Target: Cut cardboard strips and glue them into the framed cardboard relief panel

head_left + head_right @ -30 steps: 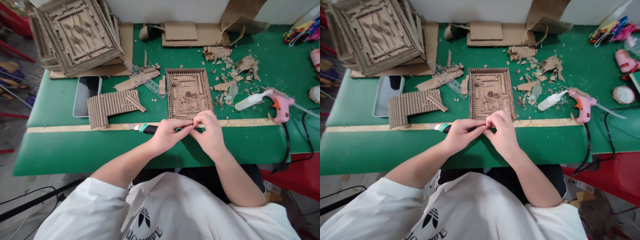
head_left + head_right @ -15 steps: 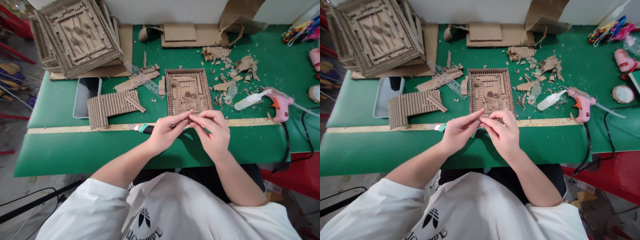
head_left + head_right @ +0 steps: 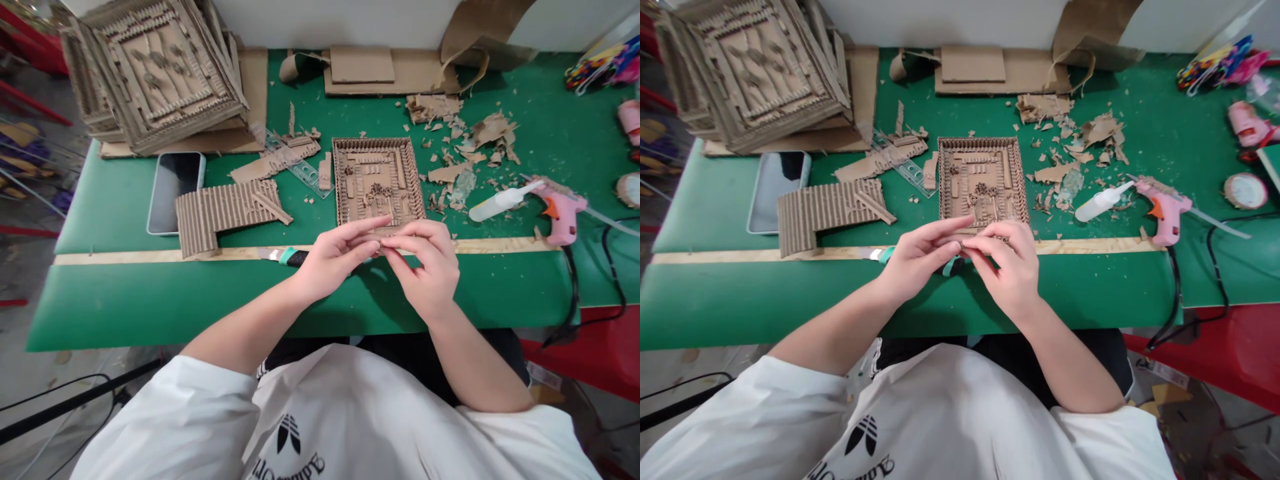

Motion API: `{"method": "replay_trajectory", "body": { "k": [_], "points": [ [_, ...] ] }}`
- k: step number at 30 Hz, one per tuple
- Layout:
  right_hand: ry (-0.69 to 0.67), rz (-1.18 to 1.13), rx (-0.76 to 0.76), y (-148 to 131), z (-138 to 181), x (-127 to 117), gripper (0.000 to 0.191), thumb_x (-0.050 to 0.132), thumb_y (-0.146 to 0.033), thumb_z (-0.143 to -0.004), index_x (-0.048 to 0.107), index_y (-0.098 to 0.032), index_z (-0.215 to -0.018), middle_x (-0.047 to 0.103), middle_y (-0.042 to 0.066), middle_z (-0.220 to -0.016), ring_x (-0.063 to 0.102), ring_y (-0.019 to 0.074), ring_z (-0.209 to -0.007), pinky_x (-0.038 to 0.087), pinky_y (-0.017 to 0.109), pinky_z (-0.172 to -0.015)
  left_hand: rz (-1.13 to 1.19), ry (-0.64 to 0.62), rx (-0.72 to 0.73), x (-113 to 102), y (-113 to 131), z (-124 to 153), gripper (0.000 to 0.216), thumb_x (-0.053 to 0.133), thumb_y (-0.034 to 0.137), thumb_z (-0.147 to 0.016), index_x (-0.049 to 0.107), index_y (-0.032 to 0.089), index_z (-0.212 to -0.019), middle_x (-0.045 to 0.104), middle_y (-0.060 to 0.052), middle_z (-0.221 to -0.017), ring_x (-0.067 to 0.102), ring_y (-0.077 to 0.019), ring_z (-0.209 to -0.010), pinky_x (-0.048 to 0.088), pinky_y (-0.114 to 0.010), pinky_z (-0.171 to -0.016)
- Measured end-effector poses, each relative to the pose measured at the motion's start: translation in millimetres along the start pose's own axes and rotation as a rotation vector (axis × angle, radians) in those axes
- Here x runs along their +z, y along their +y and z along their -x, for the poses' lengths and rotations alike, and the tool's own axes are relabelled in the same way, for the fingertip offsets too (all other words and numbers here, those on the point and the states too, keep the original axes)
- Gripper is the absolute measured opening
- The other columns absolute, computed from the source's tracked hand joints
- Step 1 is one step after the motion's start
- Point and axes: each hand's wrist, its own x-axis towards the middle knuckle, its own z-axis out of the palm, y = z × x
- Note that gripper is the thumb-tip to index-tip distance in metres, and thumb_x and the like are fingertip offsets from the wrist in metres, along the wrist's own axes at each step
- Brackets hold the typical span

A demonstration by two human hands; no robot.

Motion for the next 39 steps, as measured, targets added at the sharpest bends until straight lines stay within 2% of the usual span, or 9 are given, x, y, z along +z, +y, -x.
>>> {"method": "replay_trajectory", "body": {
  "k": [5,9,14,16,20,23,26,33,39],
  "points": [
    [-0.017,-0.073,0.0,-1.9,-1.4,-1.0,0.007,0.063,-0.02,-0.081,0.065,-0.023,-0.087,0.059,0.003,-0.086,0.057,0.0107,-0.087,0.051,0.028,-0.079,0.146,0.039,-0.04,-1.5,1.6,-3.0,0.046,0.074,0.029,-0.075,0.059,0.022,-0.118,0.073,-0.004,-0.09,0.069,-0.0161,-0.086,0.054,-0.026,-0.076],
    [-0.075,-0.169,0.026,-1.9,-2.6,-4.6,0.011,0.063,-0.02,-0.081,0.066,-0.024,-0.091,0.061,0.002,-0.09,0.058,0.0094,-0.09,0.051,0.027,-0.082,0.227,0.01,-0.085,-2.6,1.7,-4.0,0.053,0.078,0.028,-0.07,0.057,0.024,-0.119,0.073,-0.001,-0.086,0.069,-0.0138,-0.079,0.053,-0.024,-0.072],
    [-0.152,-0.209,0.007,-0.6,-3.6,-8.2,0.008,0.06,-0.023,-0.083,0.066,-0.023,-0.088,0.062,0.002,-0.089,0.059,0.0098,-0.089,0.051,0.028,-0.081,0.212,-0.037,-0.128,-3.7,2.4,-5.1,0.064,0.08,0.032,-0.067,0.053,0.026,-0.125,0.073,0.0,-0.081,0.069,-0.0141,-0.075,0.053,-0.024,-0.069],
    [-0.15,-0.234,-0.008,0.5,-4.0,-8.9,0.008,0.059,-0.02,-0.084,0.064,-0.022,-0.089,0.063,0.002,-0.088,0.059,0.0101,-0.089,0.051,0.028,-0.081,0.198,-0.037,-0.136,-4.4,4.5,-5.3,0.059,0.079,0.031,-0.067,0.055,0.024,-0.121,0.073,0.0,-0.078,0.068,-0.012,-0.069,0.052,-0.022,-0.065],
    [-0.118,-0.084,-0.102,2.7,-5.3,-9.4,0.012,0.059,-0.016,-0.083,0.063,-0.021,-0.092,0.063,0.003,-0.089,0.057,0.0117,-0.09,0.049,0.03,-0.082,0.1,0.059,-0.109,-5.0,9.0,-4.1,0.037,0.078,0.031,-0.068,0.061,0.018,-0.098,0.07,0.0,-0.073,0.066,-0.0106,-0.068,0.052,-0.021,-0.064],
    [-0.127,0.071,-0.193,3.2,-6.1,-9.9,0.012,0.059,-0.016,-0.082,0.065,-0.021,-0.091,0.063,0.004,-0.088,0.055,0.0125,-0.09,0.05,0.029,-0.081,0.022,0.095,-0.112,-3.6,7.6,-2.7,0.035,0.078,0.029,-0.068,0.06,0.017,-0.096,0.069,0.0,-0.073,0.066,-0.0107,-0.068,0.051,-0.019,-0.061],
    [-0.138,0.085,-0.215,3.3,-6.0,-10.6,0.012,0.06,-0.017,-0.082,0.067,-0.022,-0.091,0.063,0.003,-0.086,0.054,0.0119,-0.088,0.05,0.028,-0.08,0.012,0.091,-0.12,-1.8,4.1,-2.3,0.033,0.077,0.028,-0.069,0.06,0.017,-0.095,0.069,0.0,-0.073,0.066,-0.0101,-0.068,0.051,-0.019,-0.062],
    [-0.149,-0.121,-0.056,4.7,-7.0,-11.3,0.013,0.066,-0.021,-0.078,0.069,-0.023,-0.09,0.063,0.0,-0.078,0.057,0.0094,-0.082,0.051,0.026,-0.075,0.115,0.049,-0.11,-2.8,4.9,-3.4,0.034,0.077,0.027,-0.069,0.057,0.018,-0.094,0.069,0.001,-0.072,0.066,-0.009,-0.067,0.05,-0.017,-0.061],
    [-0.217,-0.27,0.076,2.6,-11.6,-7.4,0.011,0.064,-0.024,-0.08,0.07,-0.024,-0.089,0.065,-0.001,-0.083,0.06,0.0081,-0.083,0.051,0.025,-0.078,0.071,0.057,-0.082,-5.7,4.9,-5.2,0.038,0.078,0.034,-0.068,0.055,0.019,-0.094,0.069,0.001,-0.073,0.068,-0.0114,-0.07,0.053,-0.02,-0.063]
  ]
}}
